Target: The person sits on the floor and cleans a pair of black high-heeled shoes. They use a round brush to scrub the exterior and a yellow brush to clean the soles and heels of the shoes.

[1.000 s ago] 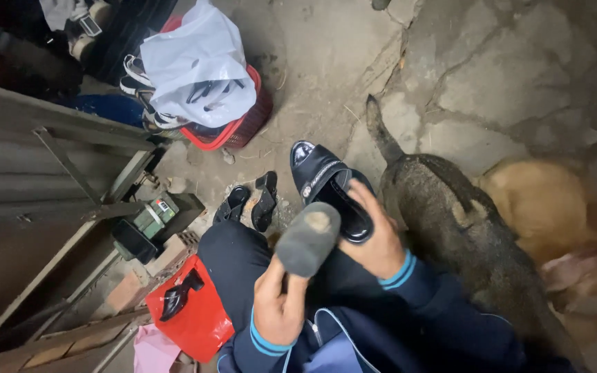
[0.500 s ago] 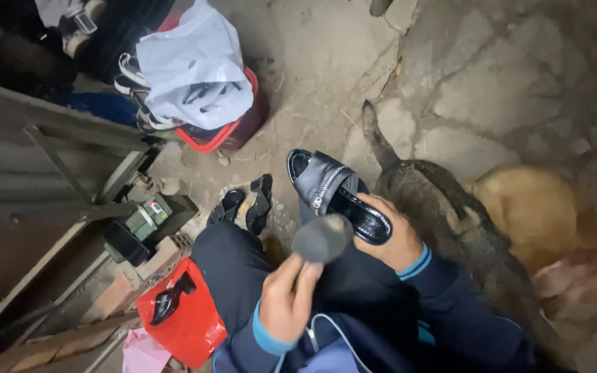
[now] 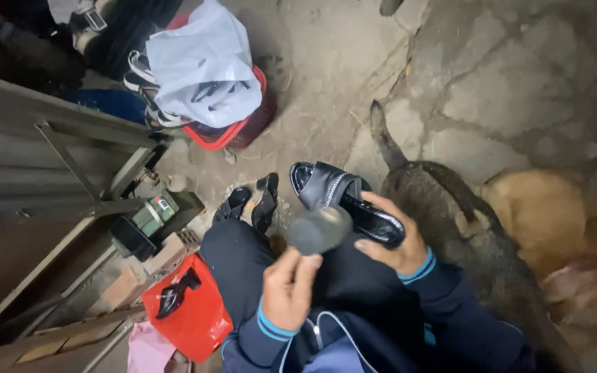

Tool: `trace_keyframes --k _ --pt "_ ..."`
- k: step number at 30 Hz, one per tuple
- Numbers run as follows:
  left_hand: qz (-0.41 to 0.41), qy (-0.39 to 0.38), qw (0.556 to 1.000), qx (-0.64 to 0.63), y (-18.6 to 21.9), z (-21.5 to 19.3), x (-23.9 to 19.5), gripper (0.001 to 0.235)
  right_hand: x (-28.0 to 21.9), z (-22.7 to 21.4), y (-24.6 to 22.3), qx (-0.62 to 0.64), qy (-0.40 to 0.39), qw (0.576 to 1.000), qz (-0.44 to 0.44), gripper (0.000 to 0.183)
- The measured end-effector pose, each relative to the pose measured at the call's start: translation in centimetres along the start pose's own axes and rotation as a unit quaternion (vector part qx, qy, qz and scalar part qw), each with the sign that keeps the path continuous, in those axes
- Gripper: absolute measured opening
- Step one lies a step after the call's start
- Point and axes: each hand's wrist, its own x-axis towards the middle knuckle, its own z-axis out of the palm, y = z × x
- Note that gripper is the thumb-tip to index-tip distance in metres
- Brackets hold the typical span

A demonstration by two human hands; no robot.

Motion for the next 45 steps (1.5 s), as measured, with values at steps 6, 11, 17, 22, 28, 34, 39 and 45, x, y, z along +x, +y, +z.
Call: trace_keyframes --k 6,11,17,22,28,34,39,45 --pt "-0.029 0.013 0.997 0.071 -3.8 -0.4 1.9 0.028 0.6 -1.4 -0.1 -0.033 -0.081 0.996 0.03 0.082" --pt "0.008 0.108 0.992 0.065 -3.8 -0.4 0.9 0.023 0.0 -2.7 -0.1 0.023 -0.089 0.994 0.064 0.075" --pt "0.016 0.114 0.993 0.032 -5.2 -0.6 1.3 0.021 -0.1 -3.8 -0.5 -0.044 -0.098 0.993 0.039 0.077" --pt "0.023 0.094 0.993 0.065 -3.6 -1.2 3.3 0.039 2.1 -5.1 -2.7 -0.065 -0.141 0.988 -0.008 0.08" --pt "-0.014 0.138 0.989 0.052 -7.8 -1.5 4.0 0.024 1.3 -4.9 -1.8 -0.069 -0.134 0.988 0.013 0.077" --pt "-0.007 0.113 0.992 0.053 -6.7 -2.7 5.5 0.026 0.6 -4.8 0.0 -0.082 -0.121 0.989 -0.008 0.079" --pt "0.023 0.059 0.993 0.104 -2.8 -3.1 6.9 0.034 0.0 -4.0 0.2 -0.07 -0.107 0.992 -0.006 0.079" --pt "0.012 0.006 0.994 0.113 -6.4 -1.9 7.2 0.037 -0.2 -3.8 1.0 -0.062 -0.094 0.994 -0.004 0.076"
